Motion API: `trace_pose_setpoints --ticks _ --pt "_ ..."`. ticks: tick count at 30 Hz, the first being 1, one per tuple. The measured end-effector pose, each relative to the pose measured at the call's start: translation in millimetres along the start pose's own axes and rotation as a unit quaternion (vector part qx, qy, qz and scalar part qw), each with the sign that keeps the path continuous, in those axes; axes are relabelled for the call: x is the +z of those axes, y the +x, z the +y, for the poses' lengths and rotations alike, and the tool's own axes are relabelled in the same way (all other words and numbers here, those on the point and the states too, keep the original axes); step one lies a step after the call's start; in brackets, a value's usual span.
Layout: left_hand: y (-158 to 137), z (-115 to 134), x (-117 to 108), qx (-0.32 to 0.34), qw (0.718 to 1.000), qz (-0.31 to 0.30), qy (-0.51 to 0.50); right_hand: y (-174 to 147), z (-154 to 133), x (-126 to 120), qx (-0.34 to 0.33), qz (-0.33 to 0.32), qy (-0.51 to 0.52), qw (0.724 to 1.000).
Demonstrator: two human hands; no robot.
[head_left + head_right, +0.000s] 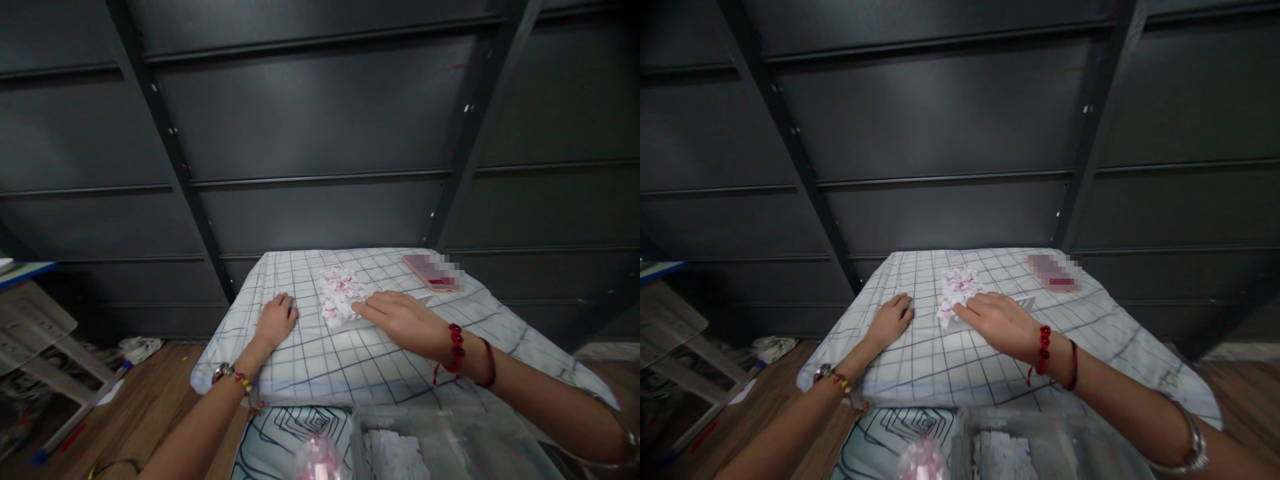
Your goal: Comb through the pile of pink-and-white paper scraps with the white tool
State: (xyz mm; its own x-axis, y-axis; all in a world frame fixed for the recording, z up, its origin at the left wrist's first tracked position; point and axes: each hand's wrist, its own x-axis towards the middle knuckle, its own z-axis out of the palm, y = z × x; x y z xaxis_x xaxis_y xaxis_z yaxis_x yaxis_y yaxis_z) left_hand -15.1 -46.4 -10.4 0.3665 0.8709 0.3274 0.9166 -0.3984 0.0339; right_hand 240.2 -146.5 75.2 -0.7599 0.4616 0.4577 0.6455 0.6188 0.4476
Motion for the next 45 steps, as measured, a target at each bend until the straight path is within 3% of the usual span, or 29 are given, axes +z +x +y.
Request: trace_pose_setpoints --ticks 5,13,25,32,39,45 --pt "1 1 -1 -0.002 1.000 0.001 -0.003 -3 0 -3 0.020 -0.008 -0.004 1.000" --pt "0 0 -1 -0.003 1.000 0.006 -0.008 2 1 1 0.088 -0.087 -0.008 0.992" --pt "1 0 1 0.002 1.000 0.000 0.000 16 9 -6 0.090 -0.147 0.067 0.983" --pt "1 0 2 0.003 1.000 0.002 -0.001 17 6 -11 0.075 -0.145 0.096 0.982" --pt "1 1 0 0.000 1.000 0.003 -0.002 20 0 -5 0.060 -0.112 0.056 0.990" --pt "1 -1 3 -0.005 1.000 0.007 -0.006 11 -5 -15 0.045 -0.103 0.046 0.993"
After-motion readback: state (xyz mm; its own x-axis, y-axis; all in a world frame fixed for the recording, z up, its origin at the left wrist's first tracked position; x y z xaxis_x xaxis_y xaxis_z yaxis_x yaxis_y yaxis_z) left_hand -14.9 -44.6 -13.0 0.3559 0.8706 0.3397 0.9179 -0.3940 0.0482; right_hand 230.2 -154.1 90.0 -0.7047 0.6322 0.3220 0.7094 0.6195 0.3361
